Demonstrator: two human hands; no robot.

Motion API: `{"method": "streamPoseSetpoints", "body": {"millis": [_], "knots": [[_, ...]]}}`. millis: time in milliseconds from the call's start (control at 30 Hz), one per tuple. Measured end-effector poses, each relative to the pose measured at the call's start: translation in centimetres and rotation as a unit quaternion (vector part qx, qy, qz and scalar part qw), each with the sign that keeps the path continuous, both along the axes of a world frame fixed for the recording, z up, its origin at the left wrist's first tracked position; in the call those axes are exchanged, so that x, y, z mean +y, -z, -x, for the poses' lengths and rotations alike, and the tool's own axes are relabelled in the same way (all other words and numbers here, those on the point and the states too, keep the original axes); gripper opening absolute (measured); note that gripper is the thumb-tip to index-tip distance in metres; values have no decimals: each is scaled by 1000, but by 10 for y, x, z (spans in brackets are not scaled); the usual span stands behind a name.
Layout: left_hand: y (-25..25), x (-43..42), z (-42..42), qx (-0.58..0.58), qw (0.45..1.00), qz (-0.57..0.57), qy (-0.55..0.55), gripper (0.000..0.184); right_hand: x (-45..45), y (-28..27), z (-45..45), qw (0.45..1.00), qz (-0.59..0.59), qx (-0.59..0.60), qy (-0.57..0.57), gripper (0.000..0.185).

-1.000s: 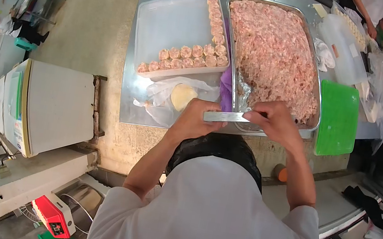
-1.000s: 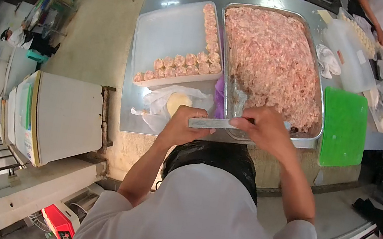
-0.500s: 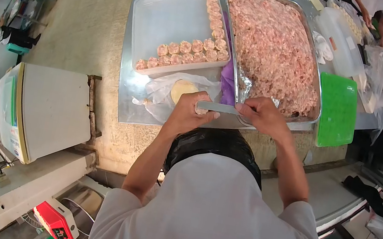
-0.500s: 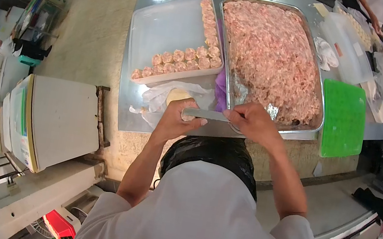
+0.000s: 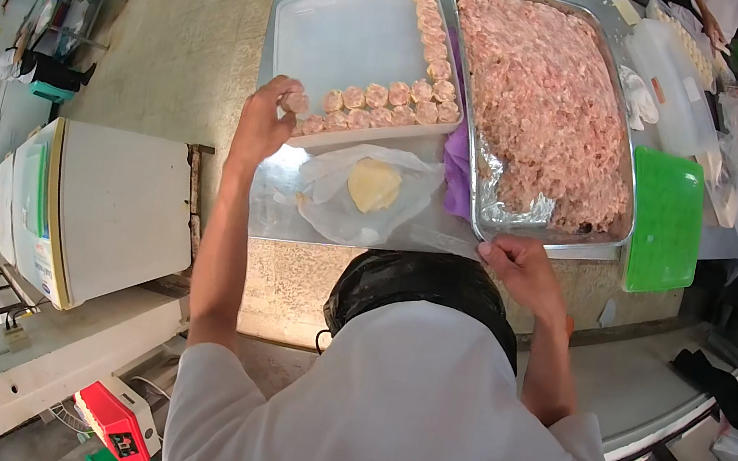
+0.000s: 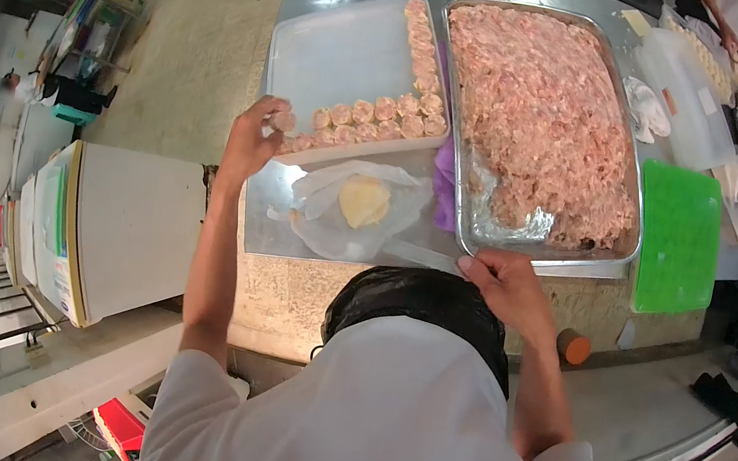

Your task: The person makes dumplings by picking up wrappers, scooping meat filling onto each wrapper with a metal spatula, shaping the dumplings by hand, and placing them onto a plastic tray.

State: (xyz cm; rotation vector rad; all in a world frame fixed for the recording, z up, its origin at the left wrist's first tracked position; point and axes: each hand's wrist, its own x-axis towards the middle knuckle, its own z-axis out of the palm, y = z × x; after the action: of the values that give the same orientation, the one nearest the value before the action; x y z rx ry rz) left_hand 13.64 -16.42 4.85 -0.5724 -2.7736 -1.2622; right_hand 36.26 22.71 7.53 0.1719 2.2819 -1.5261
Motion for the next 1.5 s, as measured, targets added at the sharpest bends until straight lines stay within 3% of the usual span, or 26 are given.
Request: {"method": "streamPoseSetpoints", "body": {"millis": [67,167,267,467,667,733,767,900,967,1000,1033,1067,1167,1267,1367,1400,1500], "knots": [[0,5,10,31,995,87,39,46,-3,-1,-2,1000,2,9,-14,39],[13,4,22,-36,993,96,56,45,-4,-4,-5,1000,-2,12,-7,39],[5,8,22,-114,983,143,1,44,6,2,-14,1000,-6,21,17,39],[26,8,26,-100,992,79,11,40,15,3,-18,999,-13,19,26,31],[-24,64,-40,102,989,67,-82,24,14,-6,-20,993,62,5,98,18],[7,79,-81,34,999,27,20,15,20,-2,-22,992,53,11,110,25],[10,91,-100,-46,992,103,55,15,22,-3,-21,994,37,22,103,26],[88,89,-122,61,990,124,23,13,40,-8,-27,996,-19,72,51,26],[79,79,-117,-23,999,43,-15,12,56,-12,-29,990,-83,103,40,25],[63,83,-120,-59,992,-88,-69,11,68,-14,-26,983,-135,119,46,25],[62,70,-117,-78,989,-83,-95,11,79,-18,-21,972,-187,135,49,25],[34,73,-118,-148,967,-179,-102,17,86,-25,-15,945,-288,153,40,20],[34,75,-115,-304,781,-526,-145,30,98,-41,5,897,-435,80,-18,15],[1,100,-123,-394,633,-650,-147,35,101,-25,7,863,-476,98,-139,16],[34,82,-129,-407,571,-703,118,38,123,-40,5,841,-512,68,-165,18],[57,73,-127,-424,553,-700,154,39,140,-46,3,822,-545,77,-143,18],[37,95,-138,-469,675,-556,-127,40,152,-70,10,788,-604,23,-118,16]]}}
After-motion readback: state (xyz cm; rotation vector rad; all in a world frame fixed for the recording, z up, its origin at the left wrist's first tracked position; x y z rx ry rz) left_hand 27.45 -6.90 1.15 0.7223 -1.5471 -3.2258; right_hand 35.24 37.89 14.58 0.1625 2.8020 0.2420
